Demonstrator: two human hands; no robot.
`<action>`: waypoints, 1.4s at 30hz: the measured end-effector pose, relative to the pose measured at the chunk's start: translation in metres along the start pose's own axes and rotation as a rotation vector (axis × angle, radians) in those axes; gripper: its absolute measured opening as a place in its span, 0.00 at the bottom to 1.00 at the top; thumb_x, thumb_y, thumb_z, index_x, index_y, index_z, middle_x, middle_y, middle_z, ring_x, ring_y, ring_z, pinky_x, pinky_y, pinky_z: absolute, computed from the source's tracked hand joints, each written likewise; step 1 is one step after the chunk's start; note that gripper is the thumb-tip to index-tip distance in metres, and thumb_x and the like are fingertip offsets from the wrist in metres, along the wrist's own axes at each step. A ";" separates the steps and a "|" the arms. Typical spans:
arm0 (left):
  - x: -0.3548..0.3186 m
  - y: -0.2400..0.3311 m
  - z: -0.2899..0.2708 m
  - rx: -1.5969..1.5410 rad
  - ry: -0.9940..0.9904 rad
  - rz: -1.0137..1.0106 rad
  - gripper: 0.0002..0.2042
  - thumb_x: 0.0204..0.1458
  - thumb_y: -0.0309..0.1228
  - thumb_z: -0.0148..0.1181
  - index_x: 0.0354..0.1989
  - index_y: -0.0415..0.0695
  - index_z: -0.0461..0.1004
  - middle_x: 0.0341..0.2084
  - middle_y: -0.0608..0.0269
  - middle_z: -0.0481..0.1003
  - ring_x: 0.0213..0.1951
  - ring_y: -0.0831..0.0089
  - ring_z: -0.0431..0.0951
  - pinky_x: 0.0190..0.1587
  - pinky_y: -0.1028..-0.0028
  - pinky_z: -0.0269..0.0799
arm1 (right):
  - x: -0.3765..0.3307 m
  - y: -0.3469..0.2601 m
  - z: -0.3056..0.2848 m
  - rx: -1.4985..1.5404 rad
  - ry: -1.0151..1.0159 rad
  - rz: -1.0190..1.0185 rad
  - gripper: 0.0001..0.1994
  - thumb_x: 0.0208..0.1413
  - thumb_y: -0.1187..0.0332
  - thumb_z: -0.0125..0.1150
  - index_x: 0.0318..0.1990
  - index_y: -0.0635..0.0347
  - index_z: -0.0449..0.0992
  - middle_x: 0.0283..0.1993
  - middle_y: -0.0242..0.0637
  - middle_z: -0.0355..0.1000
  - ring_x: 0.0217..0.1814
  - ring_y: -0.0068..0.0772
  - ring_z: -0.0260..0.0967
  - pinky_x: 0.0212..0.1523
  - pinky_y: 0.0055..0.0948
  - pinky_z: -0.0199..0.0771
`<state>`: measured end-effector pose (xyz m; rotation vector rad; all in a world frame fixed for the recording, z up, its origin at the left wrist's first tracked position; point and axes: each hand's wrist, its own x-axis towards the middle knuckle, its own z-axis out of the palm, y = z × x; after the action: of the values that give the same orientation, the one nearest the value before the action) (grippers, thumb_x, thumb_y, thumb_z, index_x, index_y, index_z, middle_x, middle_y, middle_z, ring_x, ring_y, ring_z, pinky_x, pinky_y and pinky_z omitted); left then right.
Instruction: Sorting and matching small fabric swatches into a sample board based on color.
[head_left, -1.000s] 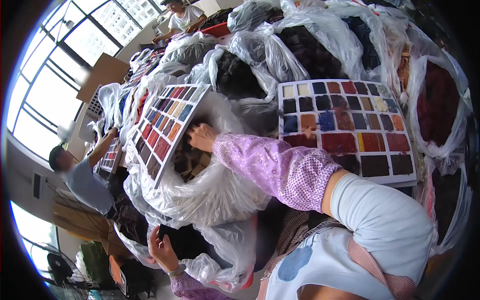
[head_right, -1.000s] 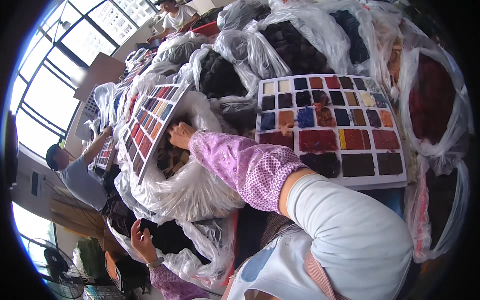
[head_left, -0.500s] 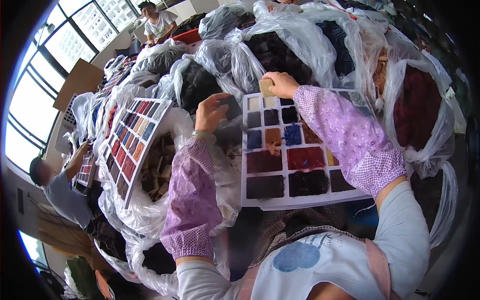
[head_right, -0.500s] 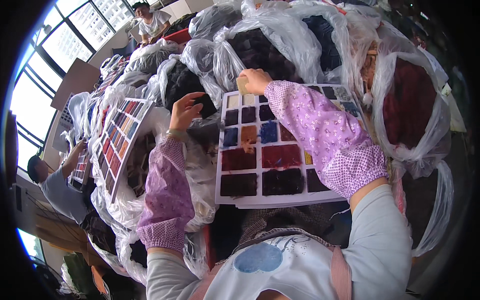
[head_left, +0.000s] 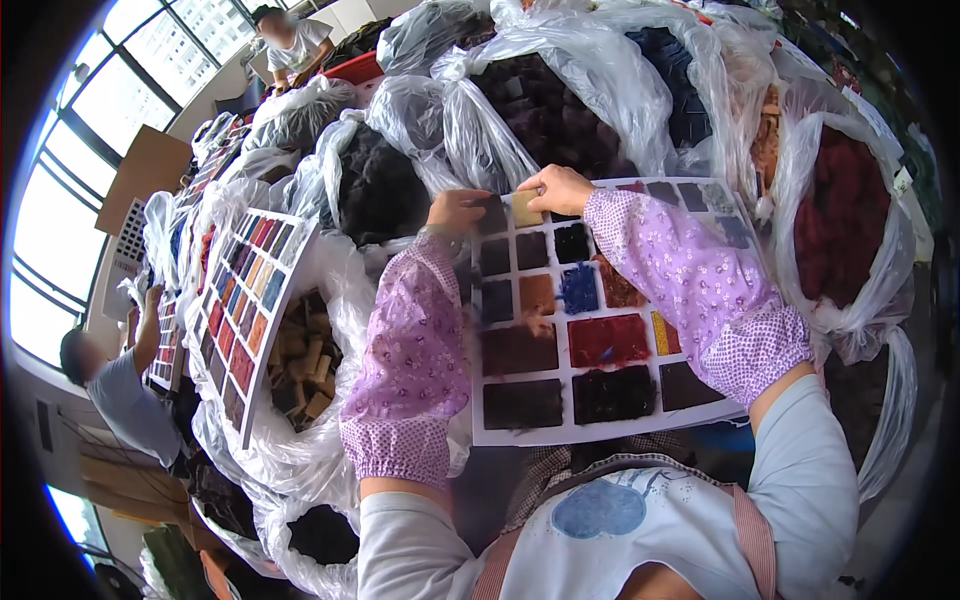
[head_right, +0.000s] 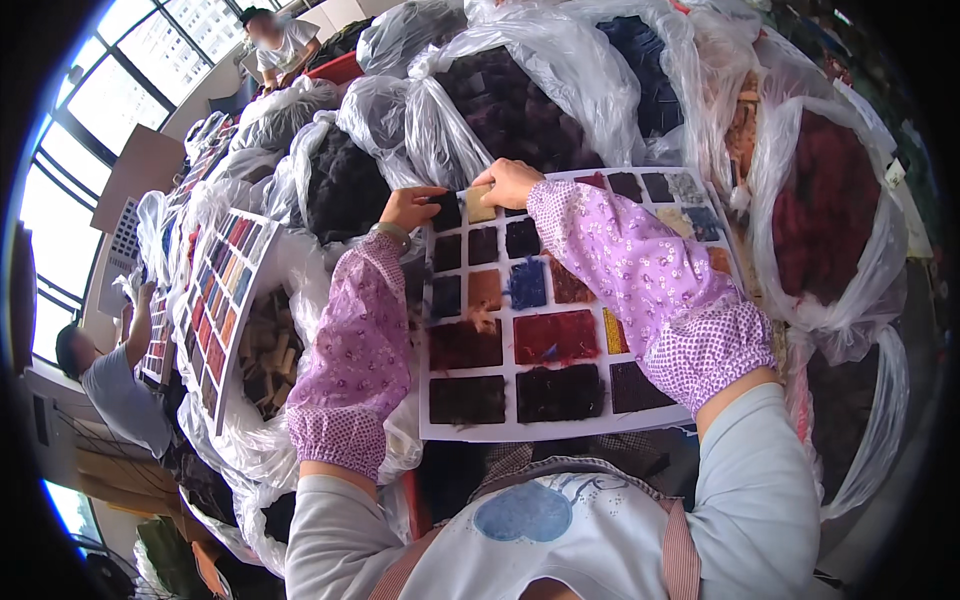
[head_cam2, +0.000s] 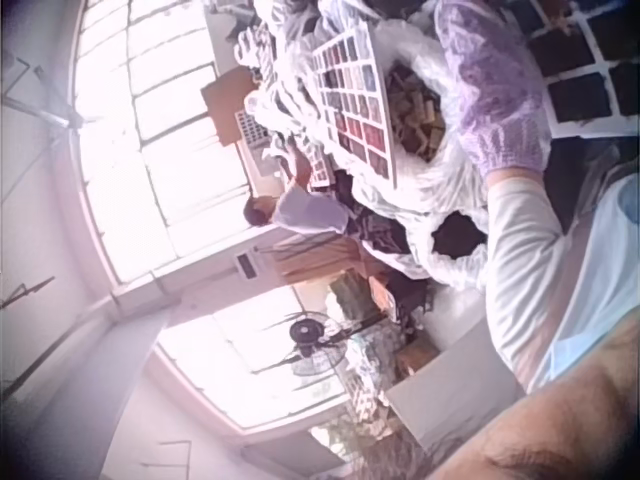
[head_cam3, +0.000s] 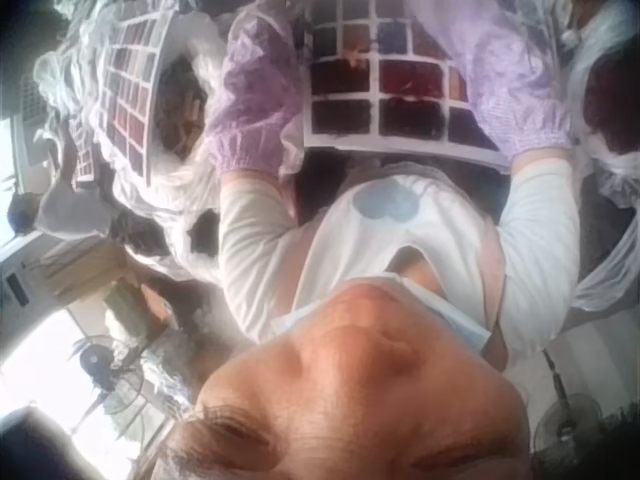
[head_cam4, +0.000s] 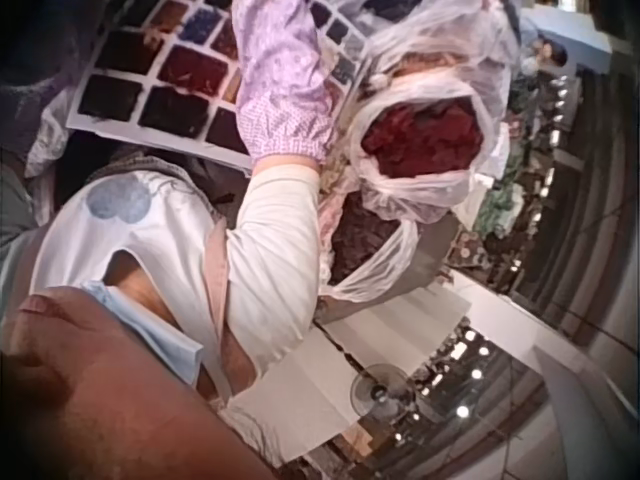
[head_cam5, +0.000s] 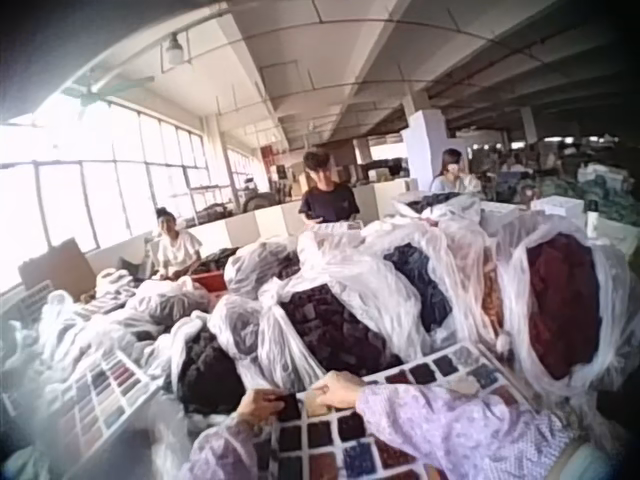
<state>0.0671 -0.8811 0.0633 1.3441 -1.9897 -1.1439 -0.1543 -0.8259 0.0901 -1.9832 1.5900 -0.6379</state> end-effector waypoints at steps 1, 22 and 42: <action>0.000 -0.002 0.001 0.000 -0.004 -0.002 0.17 0.37 0.26 0.57 0.40 0.52 0.75 0.30 0.57 0.75 0.32 0.73 0.75 0.37 0.76 0.69 | -0.001 0.001 0.000 0.001 -0.001 0.004 0.19 0.33 0.63 0.60 0.39 0.48 0.76 0.35 0.41 0.73 0.39 0.37 0.70 0.46 0.29 0.67; -0.107 0.052 0.003 0.680 0.221 0.289 0.16 0.37 0.26 0.55 0.38 0.56 0.75 0.39 0.57 0.72 0.42 0.60 0.71 0.45 0.68 0.66 | -0.025 -0.053 -0.010 -0.733 -0.004 -0.326 0.07 0.43 0.63 0.56 0.30 0.51 0.76 0.32 0.40 0.67 0.38 0.41 0.68 0.37 0.40 0.68; -0.399 -0.054 -0.183 -0.762 1.453 -0.010 0.32 0.47 0.33 0.54 0.58 0.38 0.45 0.39 0.51 0.69 0.39 0.67 0.69 0.43 0.73 0.62 | -0.018 -0.353 0.214 0.951 0.063 0.255 0.17 0.44 0.61 0.56 0.39 0.65 0.71 0.37 0.41 0.70 0.37 0.32 0.68 0.33 0.28 0.71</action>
<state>0.3947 -0.5948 0.1419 1.1321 -0.4226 -0.4610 0.2402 -0.7236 0.1583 -1.0501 1.1879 -1.0919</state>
